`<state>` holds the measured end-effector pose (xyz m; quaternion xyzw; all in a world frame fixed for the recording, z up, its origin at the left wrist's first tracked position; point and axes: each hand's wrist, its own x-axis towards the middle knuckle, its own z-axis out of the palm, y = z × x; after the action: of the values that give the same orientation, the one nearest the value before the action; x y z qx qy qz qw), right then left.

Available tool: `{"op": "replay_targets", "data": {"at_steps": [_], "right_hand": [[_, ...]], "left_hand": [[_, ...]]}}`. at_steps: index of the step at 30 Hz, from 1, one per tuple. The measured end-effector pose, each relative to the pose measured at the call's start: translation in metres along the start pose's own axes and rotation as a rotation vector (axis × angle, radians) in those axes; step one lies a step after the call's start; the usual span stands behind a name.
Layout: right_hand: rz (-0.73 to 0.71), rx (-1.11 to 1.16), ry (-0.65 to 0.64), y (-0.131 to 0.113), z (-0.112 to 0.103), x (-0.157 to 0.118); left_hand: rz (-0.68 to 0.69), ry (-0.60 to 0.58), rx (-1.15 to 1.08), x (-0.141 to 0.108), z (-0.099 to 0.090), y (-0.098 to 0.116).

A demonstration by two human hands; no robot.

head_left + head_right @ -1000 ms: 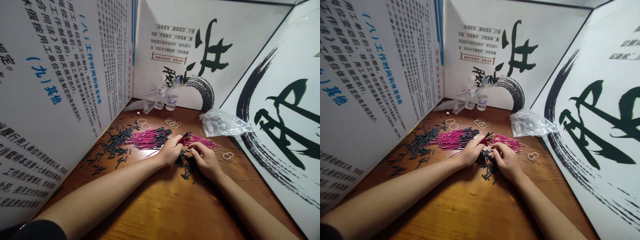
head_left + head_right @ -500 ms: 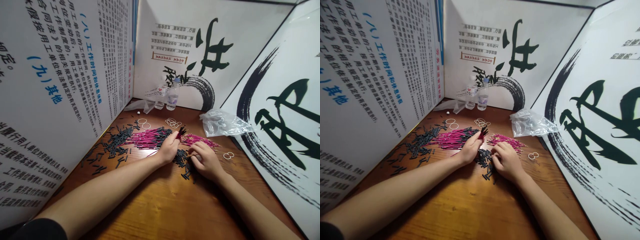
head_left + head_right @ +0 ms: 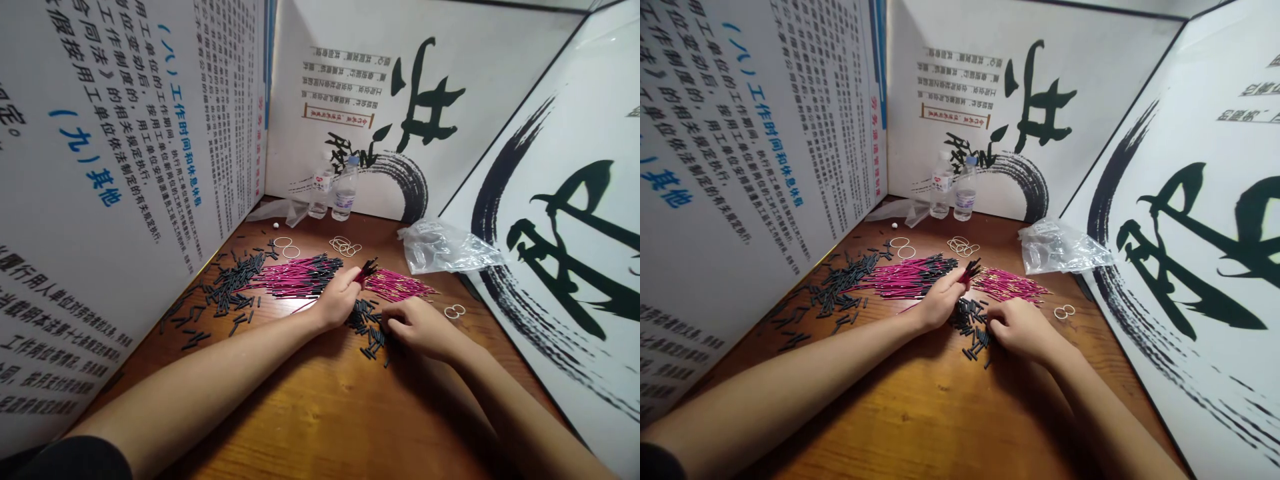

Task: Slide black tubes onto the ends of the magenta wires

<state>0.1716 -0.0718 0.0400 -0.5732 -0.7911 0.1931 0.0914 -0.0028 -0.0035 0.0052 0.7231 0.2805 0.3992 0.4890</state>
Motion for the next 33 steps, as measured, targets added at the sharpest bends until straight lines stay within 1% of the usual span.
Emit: {"op": "replay_targets", "data": {"at_steps": [3, 6, 12, 15, 20, 24, 26, 28, 31, 33], "right_hand": [[-0.001, 0.012, 0.032, -0.003, -0.002, 0.0], [-0.019, -0.001, 0.059, 0.002, -0.004, -0.001], [-0.024, -0.04, 0.005, 0.008, 0.001, -0.006], [-0.032, -0.052, 0.012, 0.006, 0.002, -0.004], [-0.032, -0.065, -0.005, 0.0, 0.001, -0.002], [-0.015, -0.096, 0.027, -0.002, 0.004, -0.001], [-0.023, -0.089, 0.058, -0.001, 0.006, 0.001], [-0.041, -0.04, 0.123, 0.0, 0.009, 0.002], [-0.048, 0.113, 0.276, 0.004, 0.014, 0.006], [-0.008, 0.249, 0.379, 0.007, 0.018, 0.009]], "left_hand": [[0.012, -0.019, 0.006, 0.0, 0.0, 0.001], [0.014, -0.03, 0.003, -0.001, -0.001, 0.001], [0.015, -0.047, -0.02, -0.002, -0.001, 0.004], [0.015, -0.057, -0.026, -0.002, -0.001, 0.004], [0.034, -0.056, -0.028, -0.001, 0.0, -0.001], [0.037, -0.058, -0.021, -0.001, 0.0, -0.001], [0.034, -0.061, -0.026, -0.002, 0.0, 0.001], [0.027, -0.071, -0.027, -0.002, 0.0, 0.003], [0.011, -0.095, 0.001, -0.002, 0.0, 0.004], [0.0, -0.104, 0.031, -0.002, 0.001, 0.004]]}}
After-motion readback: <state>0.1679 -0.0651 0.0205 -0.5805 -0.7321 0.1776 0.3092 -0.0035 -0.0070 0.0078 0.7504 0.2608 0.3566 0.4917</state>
